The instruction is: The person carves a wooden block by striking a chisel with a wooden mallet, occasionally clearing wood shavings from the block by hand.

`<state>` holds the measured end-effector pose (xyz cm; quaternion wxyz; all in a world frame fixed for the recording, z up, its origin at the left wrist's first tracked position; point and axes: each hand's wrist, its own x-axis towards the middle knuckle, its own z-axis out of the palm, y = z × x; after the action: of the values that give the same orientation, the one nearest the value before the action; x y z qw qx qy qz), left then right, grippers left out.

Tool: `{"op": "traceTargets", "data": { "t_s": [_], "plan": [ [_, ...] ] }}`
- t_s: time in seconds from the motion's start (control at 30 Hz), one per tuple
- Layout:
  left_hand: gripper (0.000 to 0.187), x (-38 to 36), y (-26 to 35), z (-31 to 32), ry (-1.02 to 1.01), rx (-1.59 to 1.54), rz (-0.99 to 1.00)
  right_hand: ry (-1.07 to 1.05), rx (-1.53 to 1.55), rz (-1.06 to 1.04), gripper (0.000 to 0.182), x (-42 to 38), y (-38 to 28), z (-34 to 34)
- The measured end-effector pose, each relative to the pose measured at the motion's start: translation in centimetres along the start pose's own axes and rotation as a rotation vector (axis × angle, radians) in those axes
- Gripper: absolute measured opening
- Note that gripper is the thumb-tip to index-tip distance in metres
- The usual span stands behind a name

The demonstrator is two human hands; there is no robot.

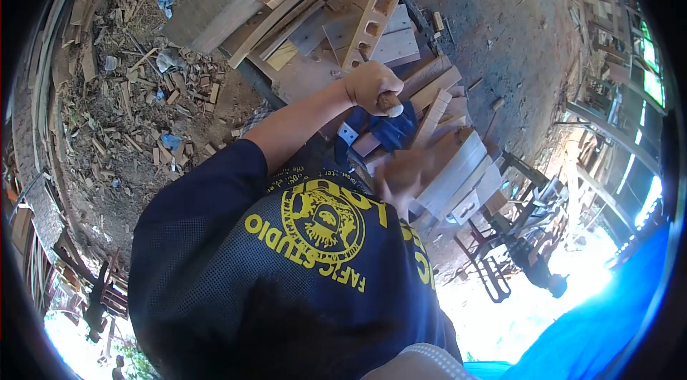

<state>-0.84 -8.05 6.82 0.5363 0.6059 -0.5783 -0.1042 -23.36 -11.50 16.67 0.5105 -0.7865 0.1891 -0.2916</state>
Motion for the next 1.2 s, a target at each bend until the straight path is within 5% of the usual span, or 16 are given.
{"op": "traceTargets", "data": {
  "t_s": [0.07,0.2,0.27,0.37,0.4,0.47,0.6,0.73,0.8,0.87,0.93,1.03,1.13,1.2],
  "plan": [
    [0.026,0.0,0.4,0.3,0.048,-0.094,0.044,-0.188,-0.378,0.502,0.046,2.0,-1.9,1.9],
    [0.025,0.0,-0.2,0.2,0.14,-0.046,0.128,-0.175,-0.367,0.479,0.052,2.8,-4.6,1.1],
    [0.026,-0.3,-0.5,-0.3,0.074,-0.043,0.059,-0.093,-0.339,0.291,0.05,2.8,-4.7,0.3],
    [0.026,-0.4,-0.2,-0.6,0.014,-0.053,-0.013,-0.242,-0.09,-0.184,0.045,2.9,-3.2,-1.7],
    [0.024,-0.3,-0.2,-0.7,0.024,-0.061,-0.012,-0.24,-0.09,-0.185,0.045,2.8,-2.9,-0.6],
    [0.028,0.0,-0.5,-0.2,0.105,-0.066,0.061,-0.254,-0.537,0.555,0.047,3.1,-3.0,2.8],
    [0.032,-1.3,-2.4,1.0,0.14,-0.046,0.045,-0.264,-0.583,0.56,0.05,2.8,-4.1,2.3],
    [0.033,-1.1,-1.4,0.1,0.052,-0.058,-0.005,-0.062,-0.404,0.372,0.041,1.7,-3.9,-0.3],
    [0.034,-1.3,-1.2,0.2,0.02,-0.05,-0.006,-0.841,-0.523,0.434,0.039,-2.6,4.6,-5.3],
    [0.033,-1.4,-1.4,0.7,0.098,-0.07,0.065,-0.274,-0.493,0.584,0.047,3.7,-2.6,2.5],
    [0.032,-1.7,-2.2,1.1,0.183,-0.078,0.141,-0.275,-0.506,0.474,0.051,2.2,-1.1,2.0],
    [0.02,-4.0,-3.2,3.3,-0.052,0.019,0.063,-0.318,-0.64,0.492,0.052,2.2,-2.4,1.6],
    [0.019,-4.5,-3.9,5.2,-0.196,0.15,0.196,-0.305,-0.654,0.585,0.054,2.2,-3.0,1.5],
    [0.023,-4.7,-3.5,4.6,-0.195,-0.758,-0.168,-0.276,-0.616,0.59,0.052,1.5,-3.2,1.1]
  ]
}}
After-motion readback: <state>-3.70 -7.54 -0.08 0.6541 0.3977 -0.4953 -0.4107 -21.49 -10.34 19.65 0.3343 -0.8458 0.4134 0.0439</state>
